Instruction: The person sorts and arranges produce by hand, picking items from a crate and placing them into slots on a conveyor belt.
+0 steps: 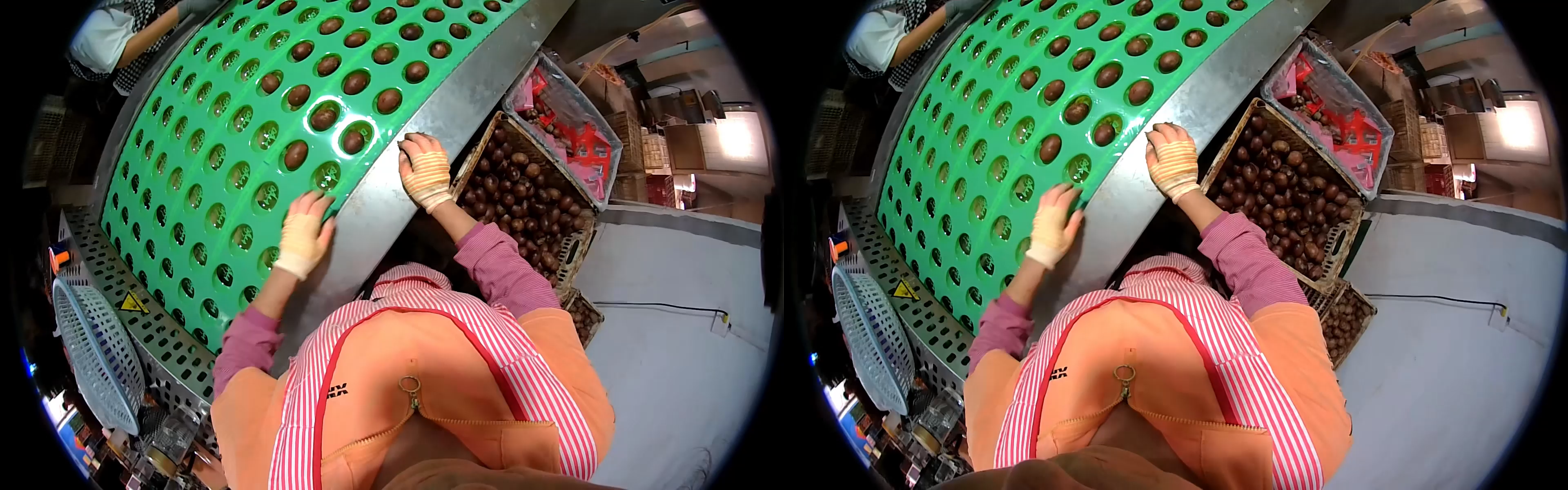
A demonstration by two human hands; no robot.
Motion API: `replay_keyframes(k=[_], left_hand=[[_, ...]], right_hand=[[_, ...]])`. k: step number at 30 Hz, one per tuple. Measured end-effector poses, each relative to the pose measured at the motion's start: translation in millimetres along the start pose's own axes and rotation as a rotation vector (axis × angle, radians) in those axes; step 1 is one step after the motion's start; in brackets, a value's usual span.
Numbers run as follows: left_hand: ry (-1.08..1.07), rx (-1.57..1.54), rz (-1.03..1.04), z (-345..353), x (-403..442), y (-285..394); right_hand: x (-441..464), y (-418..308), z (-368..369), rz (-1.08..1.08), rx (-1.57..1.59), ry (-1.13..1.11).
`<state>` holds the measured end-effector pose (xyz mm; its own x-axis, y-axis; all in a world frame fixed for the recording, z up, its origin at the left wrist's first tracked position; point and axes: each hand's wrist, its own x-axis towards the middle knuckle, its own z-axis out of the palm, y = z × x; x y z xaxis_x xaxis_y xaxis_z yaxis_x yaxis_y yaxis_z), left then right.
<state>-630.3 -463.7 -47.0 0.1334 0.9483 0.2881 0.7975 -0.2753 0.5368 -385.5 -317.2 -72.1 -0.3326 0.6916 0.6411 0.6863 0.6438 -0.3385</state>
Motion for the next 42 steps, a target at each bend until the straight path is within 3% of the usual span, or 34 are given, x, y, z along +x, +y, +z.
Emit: replay_keyframes(k=[3,7,9,12,13,17,21,23,25,27,29,30,33,35,38,41,42], left_hand=[[0.118,-0.007,0.006,47,55,37],[0.033,0.168,-0.041,99,121,72],[-0.11,0.296,-0.031,98,129,88],[-0.094,0.255,-0.073,95,131,91],[-0.118,0.269,-0.092,93,132,94],[-0.136,0.249,-0.131,91,135,94],[-0.098,0.244,-0.106,96,135,91],[-0.142,0.26,-0.146,93,139,95],[-0.177,0.277,-0.178,94,141,96],[-0.142,0.251,-0.157,97,139,96],[-0.055,0.305,-0.072,106,133,89],[-0.043,0.298,-0.035,106,133,88],[-0.002,0.308,0.034,110,131,83],[0.044,0.263,0.095,109,132,79],[0.242,0.161,0.109,121,135,78],[0.161,-0.009,0.399,158,163,128],[-0.009,-0.048,0.374,169,178,155]], right_hand=[[2,0,-5,0.019,0.027,0.001],[19,29,-3,0.209,0.315,-0.019],[57,69,-10,0.148,0.12,-0.017],[131,136,-11,0.204,-0.173,-0.125],[158,154,-14,0.222,-0.22,-0.252],[228,223,20,0.198,-0.402,-0.367],[251,235,32,0.281,-0.391,-0.574],[238,246,55,0.21,-0.371,-0.438],[230,231,40,0.177,-0.364,-0.505],[220,215,11,0.337,-0.095,-0.462],[199,221,-7,0.307,0.034,-0.183],[189,243,-9,0.329,0.368,-0.143],[109,244,-113,0.227,0.312,0.124],[50,256,-170,0.404,0.227,0.259],[-41,247,-249,0.716,-0.025,0.222],[-111,236,-262,0.945,-0.121,-0.088],[-129,234,-255,0.923,-0.193,-0.243]])
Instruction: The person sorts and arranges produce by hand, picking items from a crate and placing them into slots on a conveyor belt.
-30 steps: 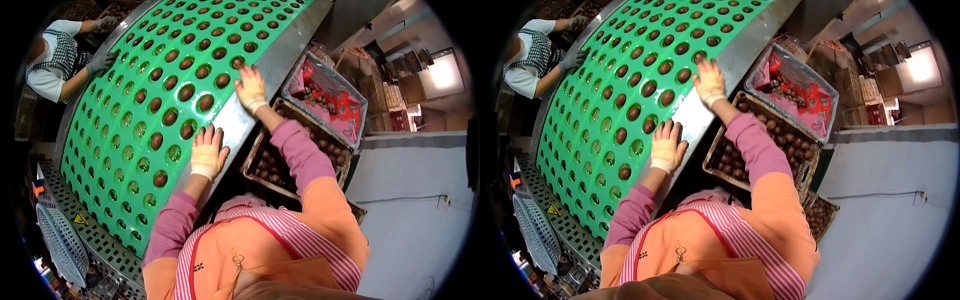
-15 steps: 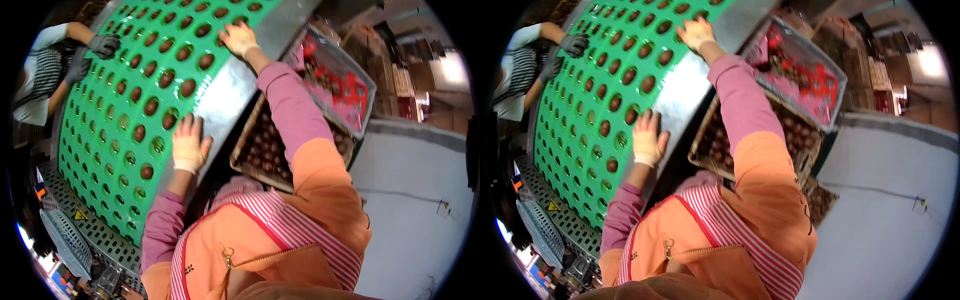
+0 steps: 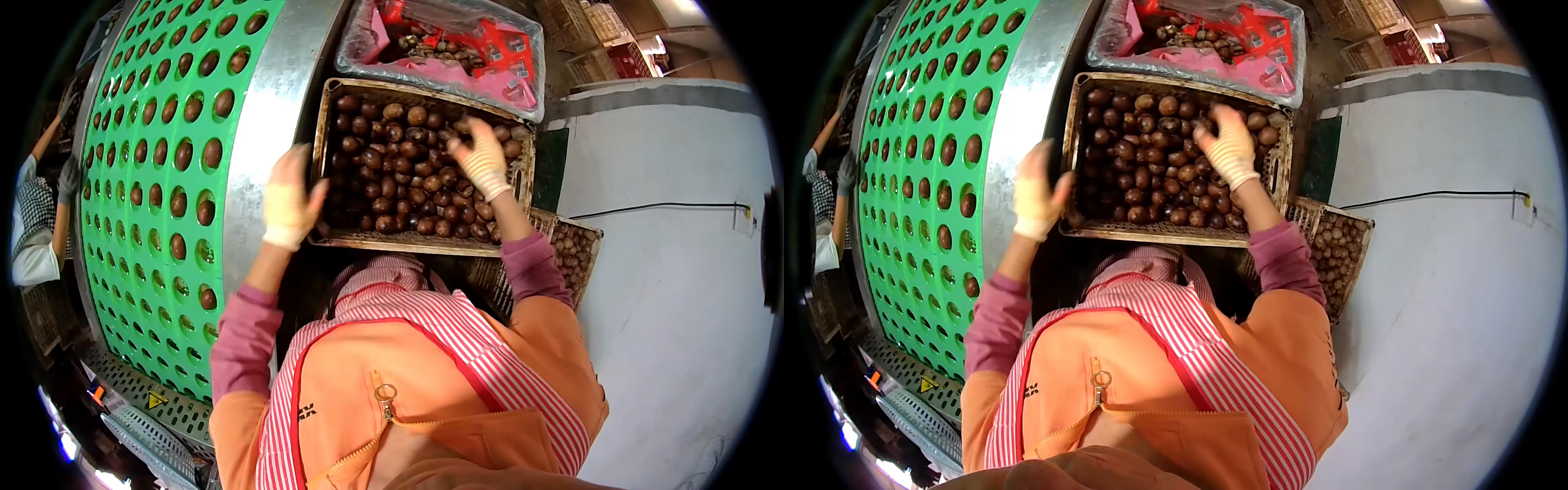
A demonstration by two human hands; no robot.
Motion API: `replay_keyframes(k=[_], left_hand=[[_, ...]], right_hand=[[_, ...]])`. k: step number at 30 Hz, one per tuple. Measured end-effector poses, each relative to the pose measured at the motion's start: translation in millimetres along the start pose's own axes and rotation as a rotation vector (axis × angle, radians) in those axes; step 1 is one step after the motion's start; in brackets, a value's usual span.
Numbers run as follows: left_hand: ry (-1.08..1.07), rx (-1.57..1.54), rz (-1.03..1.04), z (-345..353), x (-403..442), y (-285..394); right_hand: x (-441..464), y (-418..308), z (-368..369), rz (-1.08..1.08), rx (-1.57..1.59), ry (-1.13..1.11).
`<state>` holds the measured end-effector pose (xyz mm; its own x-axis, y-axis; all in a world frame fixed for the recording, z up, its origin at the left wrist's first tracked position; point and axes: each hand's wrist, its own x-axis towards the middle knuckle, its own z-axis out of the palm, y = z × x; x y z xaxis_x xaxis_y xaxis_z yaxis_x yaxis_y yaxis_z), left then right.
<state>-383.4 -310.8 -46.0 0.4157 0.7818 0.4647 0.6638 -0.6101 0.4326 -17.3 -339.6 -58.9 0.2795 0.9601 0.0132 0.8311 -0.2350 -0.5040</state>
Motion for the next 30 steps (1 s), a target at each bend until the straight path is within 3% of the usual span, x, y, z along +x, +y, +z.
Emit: replay_keyframes(k=[2,3,6,7,9,13,16,25,26,30], left_hand=[[-0.269,0.006,-0.022,29,42,27],[-0.385,0.076,-0.022,46,56,32],[-0.54,0.392,0.04,94,90,35],[-0.582,0.405,0.068,103,96,31],[-0.69,0.445,0.085,116,108,35],[-0.851,0.328,-0.124,119,125,44],[-0.87,0.18,-0.293,122,127,38],[-0.916,-0.089,-0.358,132,119,28],[-0.892,-0.143,-0.376,135,115,26],[-0.809,-0.285,-0.333,142,101,11]], right_hand=[[-10,-4,13,0.067,-0.211,-0.21],[-7,-4,19,0.082,-0.289,-0.191],[21,3,32,0.068,-0.253,-0.249],[30,4,43,0.012,-0.21,-0.25],[35,-3,55,0.099,-0.135,-0.307],[42,-14,40,0.245,0.033,-0.35],[45,-6,56,0.221,0.195,-0.407],[51,-26,68,0.361,0.492,-0.481],[43,-27,64,0.49,0.809,-0.598],[55,-37,51,0.569,1.011,-0.731]])
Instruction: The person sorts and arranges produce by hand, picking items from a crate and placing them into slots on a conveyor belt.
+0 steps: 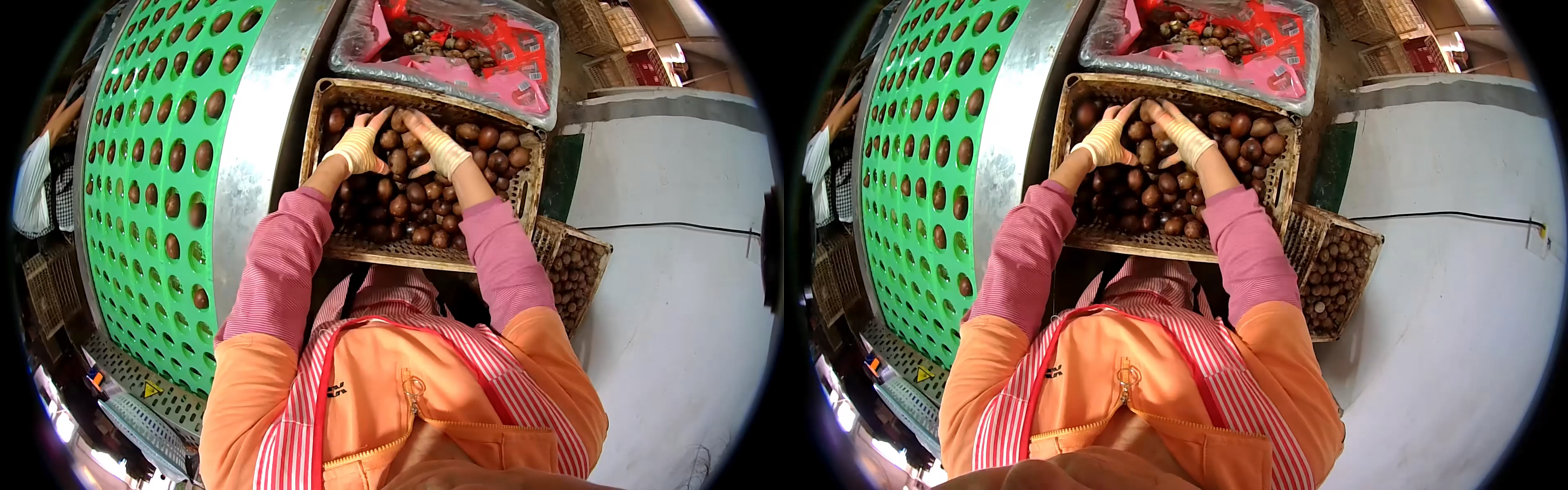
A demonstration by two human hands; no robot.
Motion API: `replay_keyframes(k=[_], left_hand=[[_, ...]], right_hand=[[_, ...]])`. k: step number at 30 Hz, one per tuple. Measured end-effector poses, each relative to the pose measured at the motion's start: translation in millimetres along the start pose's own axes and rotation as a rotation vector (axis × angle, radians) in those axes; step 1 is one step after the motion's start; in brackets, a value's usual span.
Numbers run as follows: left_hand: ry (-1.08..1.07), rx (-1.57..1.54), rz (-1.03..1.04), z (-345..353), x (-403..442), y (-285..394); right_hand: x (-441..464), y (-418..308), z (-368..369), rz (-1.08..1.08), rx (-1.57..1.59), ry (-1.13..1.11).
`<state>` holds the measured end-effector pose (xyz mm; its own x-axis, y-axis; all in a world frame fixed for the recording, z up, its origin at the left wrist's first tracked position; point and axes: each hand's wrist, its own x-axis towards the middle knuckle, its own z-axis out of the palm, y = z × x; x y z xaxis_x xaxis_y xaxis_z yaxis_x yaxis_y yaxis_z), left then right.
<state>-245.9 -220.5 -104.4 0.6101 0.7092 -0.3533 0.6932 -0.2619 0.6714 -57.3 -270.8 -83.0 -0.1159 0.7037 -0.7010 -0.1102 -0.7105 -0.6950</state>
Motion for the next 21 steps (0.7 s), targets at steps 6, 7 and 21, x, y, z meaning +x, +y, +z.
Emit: replay_keyframes(k=[6,7,21], left_hand=[[0.086,-0.062,0.166,22,-11,-7],[0.075,-0.083,0.167,24,-18,-4],[0.237,-0.415,0.213,-11,-133,15]], right_hand=[[11,41,-9,-0.068,0.081,0.008],[11,51,-11,-0.124,0.077,-0.004],[-61,45,97,-0.183,0.544,-0.148]])
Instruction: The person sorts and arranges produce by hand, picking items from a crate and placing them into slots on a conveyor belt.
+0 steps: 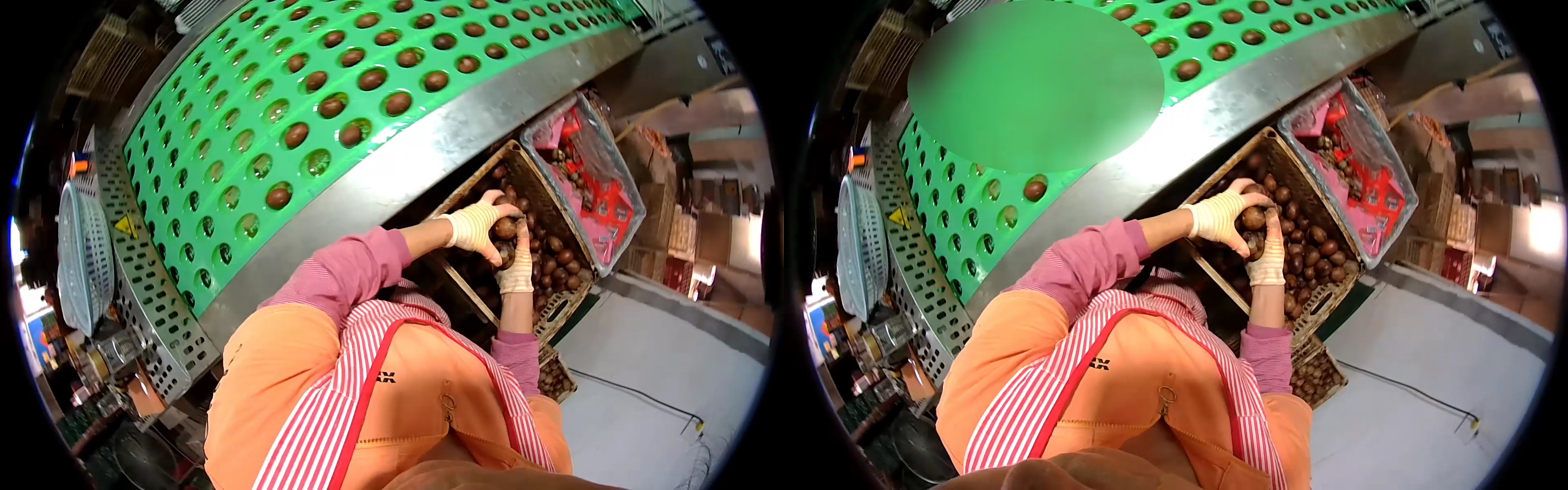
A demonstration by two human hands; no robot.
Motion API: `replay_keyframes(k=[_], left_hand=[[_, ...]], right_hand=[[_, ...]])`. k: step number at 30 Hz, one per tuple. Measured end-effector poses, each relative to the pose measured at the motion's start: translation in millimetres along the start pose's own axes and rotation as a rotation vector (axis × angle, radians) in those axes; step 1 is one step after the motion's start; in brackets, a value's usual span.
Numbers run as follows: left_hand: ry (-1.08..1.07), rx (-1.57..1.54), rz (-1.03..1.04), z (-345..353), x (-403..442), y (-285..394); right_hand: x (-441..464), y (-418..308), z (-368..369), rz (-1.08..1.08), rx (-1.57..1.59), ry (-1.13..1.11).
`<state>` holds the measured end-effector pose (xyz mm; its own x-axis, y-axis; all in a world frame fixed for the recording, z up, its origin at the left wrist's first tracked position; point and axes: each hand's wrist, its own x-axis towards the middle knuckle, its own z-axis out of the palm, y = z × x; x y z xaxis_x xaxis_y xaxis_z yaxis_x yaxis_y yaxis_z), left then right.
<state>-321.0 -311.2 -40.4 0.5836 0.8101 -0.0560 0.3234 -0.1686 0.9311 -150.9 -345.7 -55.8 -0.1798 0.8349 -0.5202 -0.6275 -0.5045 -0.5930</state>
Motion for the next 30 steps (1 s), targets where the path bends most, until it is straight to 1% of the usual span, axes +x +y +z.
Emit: replay_keyframes(k=[1,2,3,4,6,7,8,9,10,11,12,13,14,16,17,18,19,20,21,22,23,24,25,26,28,29,30], left_hand=[[0.081,0.036,0.014,-20,-17,14],[0.206,0.082,0.12,-35,-32,12],[0.292,0.107,0.163,-53,-49,14],[0.377,0.132,0.204,-71,-70,16],[0.513,0.136,0.198,-105,-119,13],[0.561,0.126,0.158,-122,-150,15],[0.662,0.228,0.084,-133,-177,5],[0.721,0.137,0.066,-144,-208,1],[0.786,0.232,0.023,-154,-236,-11],[0.857,0.304,-0.051,-160,-264,-30],[0.958,0.206,-0.106,-162,-291,-45],[1.034,0.156,-0.145,-163,-316,-62],[1.092,0.146,-0.141,-166,-341,-73],[1.215,0.016,-0.185,-165,-381,-117],[1.248,0.0,-0.208,-165,-399,-132],[1.278,-0.018,-0.231,-166,-410,-131],[1.298,-0.07,-0.267,-167,-420,-131],[1.279,-0.01,-0.283,-175,-427,-132],[1.257,0.049,-0.3,-182,-434,-133],[1.231,0.104,-0.318,-188,-439,-133],[1.204,0.164,-0.375,-199,-439,-129],[1.116,0.215,-0.457,-213,-440,-120],[0.98,0.233,-0.502,-228,-444,-121],[0.844,0.25,-0.543,-242,-448,-124],[0.754,0.204,-0.543,-266,-453,-126],[0.708,0.18,-0.545,-276,-456,-126],[0.806,0.006,-0.556,-285,-456,-118]], right_hand=[[-3,-2,27,-0.043,-0.086,-0.062],[-4,0,55,-0.086,-0.171,-0.128],[1,6,80,-0.094,-0.169,-0.208],[3,14,105,-0.116,-0.243,-0.243],[0,39,167,-0.107,-0.329,-0.386],[16,55,181,-0.042,-0.415,-0.456],[31,72,194,0.021,-0.501,-0.525],[27,96,226,0.044,-0.507,-0.556],[20,125,258,0.069,-0.511,-0.585],[24,150,275,0.161,-0.569,-0.611],[29,175,288,0.255,-0.625,-0.633],[29,205,303,0.264,-0.617,-0.655],[29,235,315,0.274,-0.61,-0.674],[47,295,321,0.143,-0.744,-0.707],[24,288,344,0.182,-0.888,-0.635],[33,298,352,-0.028,-1.082,-0.747],[40,305,358,-0.201,-1.217,-0.731],[49,310,365,-0.381,-1.346,-0.711],[53,302,382,-0.257,-1.263,-0.766],[90,318,383,-0.527,-1.327,-0.875],[100,315,397,-0.211,-1.324,-0.886],[101,307,413,0.099,-1.3,-0.881],[100,302,424,0.093,-1.395,-0.836],[113,302,426,0.087,-1.405,-0.827],[121,286,431,-0.241,-1.398,-0.819],[131,275,435,-0.377,-1.53,-0.746],[143,263,438,-0.513,-1.657,-0.667]])
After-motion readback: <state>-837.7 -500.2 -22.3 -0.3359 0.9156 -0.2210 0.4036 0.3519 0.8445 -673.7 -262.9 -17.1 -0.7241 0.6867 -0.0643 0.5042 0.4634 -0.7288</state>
